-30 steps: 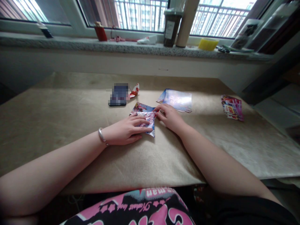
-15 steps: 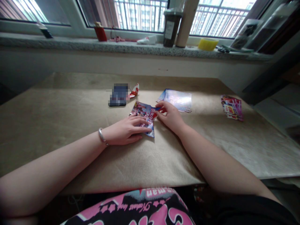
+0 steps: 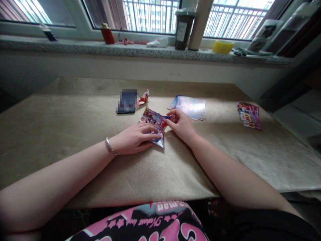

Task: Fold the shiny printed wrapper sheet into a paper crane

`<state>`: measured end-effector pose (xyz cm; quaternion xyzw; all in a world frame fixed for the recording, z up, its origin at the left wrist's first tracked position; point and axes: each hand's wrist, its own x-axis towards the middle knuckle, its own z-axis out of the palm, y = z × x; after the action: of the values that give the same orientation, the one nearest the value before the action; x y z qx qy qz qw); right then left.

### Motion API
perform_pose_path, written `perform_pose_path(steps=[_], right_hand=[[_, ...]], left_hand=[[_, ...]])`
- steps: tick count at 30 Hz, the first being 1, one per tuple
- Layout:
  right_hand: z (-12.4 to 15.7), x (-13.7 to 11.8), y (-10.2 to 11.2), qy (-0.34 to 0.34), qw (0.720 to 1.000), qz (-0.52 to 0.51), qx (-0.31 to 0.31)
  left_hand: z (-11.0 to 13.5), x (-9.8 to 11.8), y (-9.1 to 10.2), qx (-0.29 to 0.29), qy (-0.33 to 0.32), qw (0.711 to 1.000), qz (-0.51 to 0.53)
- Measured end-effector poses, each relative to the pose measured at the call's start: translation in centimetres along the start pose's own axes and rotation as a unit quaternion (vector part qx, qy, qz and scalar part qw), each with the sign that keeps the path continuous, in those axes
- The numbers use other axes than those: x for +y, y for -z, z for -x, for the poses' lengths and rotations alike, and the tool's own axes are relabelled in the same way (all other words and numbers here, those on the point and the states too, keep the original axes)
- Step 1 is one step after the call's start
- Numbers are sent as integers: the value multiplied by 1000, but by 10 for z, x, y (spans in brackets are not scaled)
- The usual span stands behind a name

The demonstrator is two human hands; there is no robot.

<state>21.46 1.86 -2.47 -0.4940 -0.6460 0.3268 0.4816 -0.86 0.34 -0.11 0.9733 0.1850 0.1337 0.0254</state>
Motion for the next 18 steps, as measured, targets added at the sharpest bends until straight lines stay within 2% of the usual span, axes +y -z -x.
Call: perform_pose_path(steps=[8, 14, 18], right_hand=[[3, -5, -1, 17, 998, 51, -10], [9, -11, -1, 51, 995, 84, -35], [13, -19, 0, 84, 988, 123, -43]], left_hand=[[0, -2, -2, 8, 55, 997, -45], [-1, -2, -2, 10, 93, 995, -30], [0, -2, -4, 62, 133, 989, 13]])
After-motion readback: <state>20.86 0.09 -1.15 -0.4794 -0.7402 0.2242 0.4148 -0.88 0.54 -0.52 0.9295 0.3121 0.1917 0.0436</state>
